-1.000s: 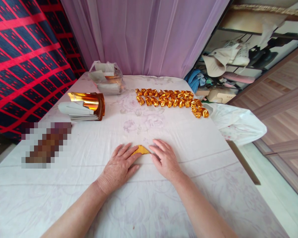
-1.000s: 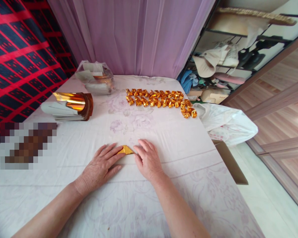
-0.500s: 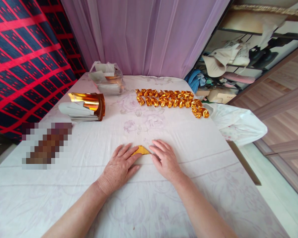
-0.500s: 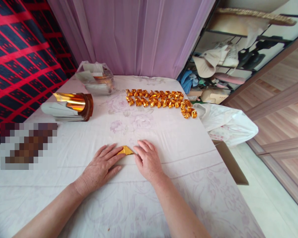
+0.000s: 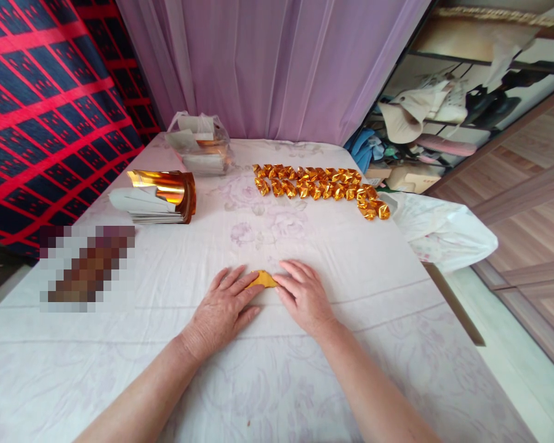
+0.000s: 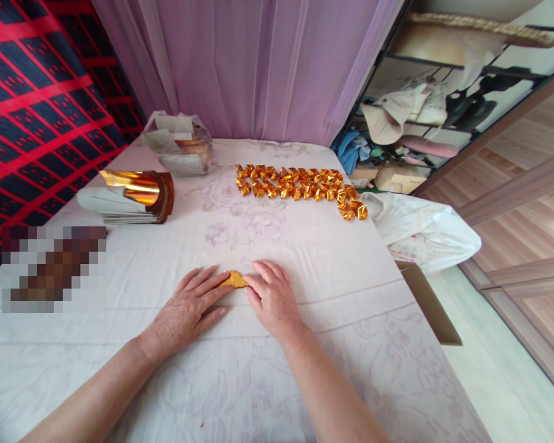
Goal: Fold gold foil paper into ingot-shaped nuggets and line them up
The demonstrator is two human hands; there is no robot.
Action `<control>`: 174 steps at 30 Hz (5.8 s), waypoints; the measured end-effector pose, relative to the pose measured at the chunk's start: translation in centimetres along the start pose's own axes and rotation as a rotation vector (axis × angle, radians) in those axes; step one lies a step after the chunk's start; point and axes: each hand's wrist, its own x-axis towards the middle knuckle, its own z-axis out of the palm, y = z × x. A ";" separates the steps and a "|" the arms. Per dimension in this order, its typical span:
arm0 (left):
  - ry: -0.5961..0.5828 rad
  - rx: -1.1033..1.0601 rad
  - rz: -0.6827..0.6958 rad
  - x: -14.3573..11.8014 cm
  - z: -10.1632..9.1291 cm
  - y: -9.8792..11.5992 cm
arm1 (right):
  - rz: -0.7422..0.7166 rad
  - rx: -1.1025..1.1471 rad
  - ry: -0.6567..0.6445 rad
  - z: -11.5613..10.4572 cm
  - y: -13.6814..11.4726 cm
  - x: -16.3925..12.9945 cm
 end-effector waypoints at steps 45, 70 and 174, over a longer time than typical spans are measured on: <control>-0.055 -0.028 -0.090 0.1 0.0 0.0 | 0.140 0.016 0.064 1.5 -1.1 0.8; 0.073 0.127 -0.050 -2.4 -0.8 -1.7 | 0.188 0.070 0.048 1.7 -0.3 0.6; 0.106 0.094 -0.358 0.2 -1.1 0.5 | -0.133 0.024 -0.166 -0.4 1.9 0.8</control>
